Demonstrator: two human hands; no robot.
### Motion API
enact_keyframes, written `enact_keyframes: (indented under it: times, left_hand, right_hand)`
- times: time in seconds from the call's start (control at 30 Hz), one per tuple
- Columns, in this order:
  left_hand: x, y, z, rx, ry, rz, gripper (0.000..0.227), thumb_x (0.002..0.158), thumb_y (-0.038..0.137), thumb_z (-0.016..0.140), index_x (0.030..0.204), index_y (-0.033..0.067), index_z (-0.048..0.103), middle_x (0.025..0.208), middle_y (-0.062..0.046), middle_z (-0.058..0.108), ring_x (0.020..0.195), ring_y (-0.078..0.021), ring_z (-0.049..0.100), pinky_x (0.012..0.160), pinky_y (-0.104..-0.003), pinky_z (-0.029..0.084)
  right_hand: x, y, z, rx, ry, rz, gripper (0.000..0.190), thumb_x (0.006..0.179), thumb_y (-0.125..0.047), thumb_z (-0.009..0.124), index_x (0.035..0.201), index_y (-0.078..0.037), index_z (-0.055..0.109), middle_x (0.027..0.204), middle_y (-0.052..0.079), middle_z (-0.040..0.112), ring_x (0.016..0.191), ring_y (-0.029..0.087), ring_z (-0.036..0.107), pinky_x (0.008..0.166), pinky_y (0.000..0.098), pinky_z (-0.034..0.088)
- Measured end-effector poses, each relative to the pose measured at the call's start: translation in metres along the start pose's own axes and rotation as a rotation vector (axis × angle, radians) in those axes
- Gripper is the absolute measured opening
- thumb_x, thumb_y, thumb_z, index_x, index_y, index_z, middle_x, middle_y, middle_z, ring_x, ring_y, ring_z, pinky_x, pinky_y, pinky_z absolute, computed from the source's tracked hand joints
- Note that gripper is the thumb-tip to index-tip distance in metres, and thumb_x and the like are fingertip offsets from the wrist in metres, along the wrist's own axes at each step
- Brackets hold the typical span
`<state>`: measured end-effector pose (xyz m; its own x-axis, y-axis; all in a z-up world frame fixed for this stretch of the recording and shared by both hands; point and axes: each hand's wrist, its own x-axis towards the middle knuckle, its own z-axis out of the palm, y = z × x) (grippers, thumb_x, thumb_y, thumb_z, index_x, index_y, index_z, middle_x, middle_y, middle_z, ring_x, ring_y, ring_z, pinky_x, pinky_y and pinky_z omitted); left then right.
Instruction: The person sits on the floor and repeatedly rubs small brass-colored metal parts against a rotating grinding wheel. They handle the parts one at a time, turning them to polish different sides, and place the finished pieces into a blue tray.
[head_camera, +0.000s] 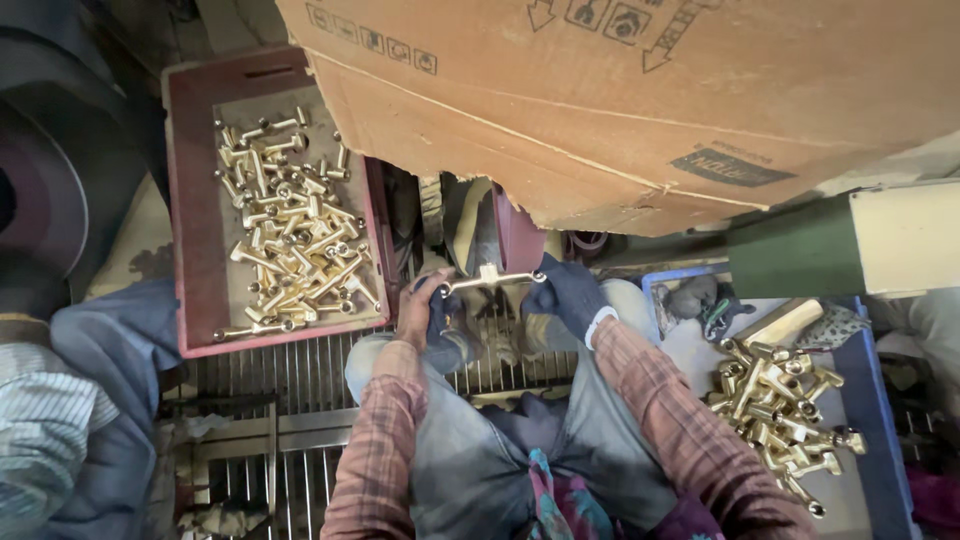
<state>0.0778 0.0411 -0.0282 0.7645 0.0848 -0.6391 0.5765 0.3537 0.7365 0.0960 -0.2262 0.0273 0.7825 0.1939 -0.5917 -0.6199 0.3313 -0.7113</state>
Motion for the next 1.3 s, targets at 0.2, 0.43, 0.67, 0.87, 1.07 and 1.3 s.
enact_keyframes:
  times: [0.2,0.43,0.67,0.87,1.07,1.3]
  left_hand:
    - [-0.038,-0.004,-0.005,0.068,-0.026,0.065,0.033,0.089,0.033,0.078,0.097,0.0007,0.077,0.072,-0.009,0.07,0.051,-0.0159,0.063,0.044,-0.03,0.047]
    - [-0.078,-0.023,0.008,0.23,-0.206,0.622,0.039,0.1,0.042,0.061,0.108,0.004,0.067,0.097,-0.001,0.067,0.088,-0.0069,0.062,0.079,-0.02,0.048]
    - [-0.036,-0.035,0.046,0.008,0.013,0.464,0.034,0.101,0.032,0.068,0.104,-0.0013,0.073,0.087,0.0,0.068,0.074,-0.0074,0.058,0.064,-0.024,0.05]
    - [-0.037,-0.04,0.054,-0.086,-0.189,0.385,0.037,0.102,0.039,0.061,0.104,0.003,0.069,0.087,0.001,0.066,0.072,-0.0062,0.06,0.062,-0.023,0.053]
    - [-0.017,-0.054,0.062,-0.026,-0.12,0.369,0.04,0.108,0.041,0.058,0.109,0.0019,0.065,0.085,-0.001,0.061,0.07,-0.0098,0.056,0.059,-0.026,0.048]
    - [0.013,-0.069,0.08,-0.102,-0.026,0.161,0.05,0.102,0.049,0.055,0.125,0.0045,0.058,0.079,-0.005,0.063,0.055,-0.0142,0.057,0.042,-0.03,0.046]
  right_hand:
    - [-0.041,-0.009,0.003,-0.328,0.188,0.065,0.026,0.094,-0.034,0.062,0.099,-0.009,0.066,0.072,0.004,0.064,0.059,0.016,0.062,0.06,0.0347,0.054]
    - [-0.094,0.002,-0.019,-0.422,0.226,-0.328,0.015,0.094,-0.022,0.068,0.097,-0.007,0.067,0.071,0.001,0.059,0.056,0.009,0.053,0.049,0.0275,0.042]
    - [-0.091,-0.018,-0.025,-0.452,0.211,-0.325,0.015,0.096,-0.021,0.067,0.099,-0.006,0.066,0.069,0.001,0.057,0.053,0.009,0.051,0.046,0.0255,0.039]
    - [-0.078,-0.03,-0.036,-0.554,0.076,-0.341,0.028,0.094,-0.019,0.063,0.12,-0.009,0.06,0.075,0.002,0.061,0.056,0.009,0.057,0.049,0.0258,0.047]
    - [-0.05,-0.027,-0.042,-0.625,0.073,-0.448,0.033,0.095,-0.015,0.065,0.126,-0.007,0.057,0.077,0.003,0.063,0.062,0.009,0.059,0.053,0.0257,0.049]
    - [-0.037,-0.02,-0.037,-0.572,0.23,-0.315,0.032,0.093,-0.018,0.065,0.122,-0.006,0.06,0.07,0.003,0.059,0.054,0.011,0.052,0.046,0.0283,0.041]
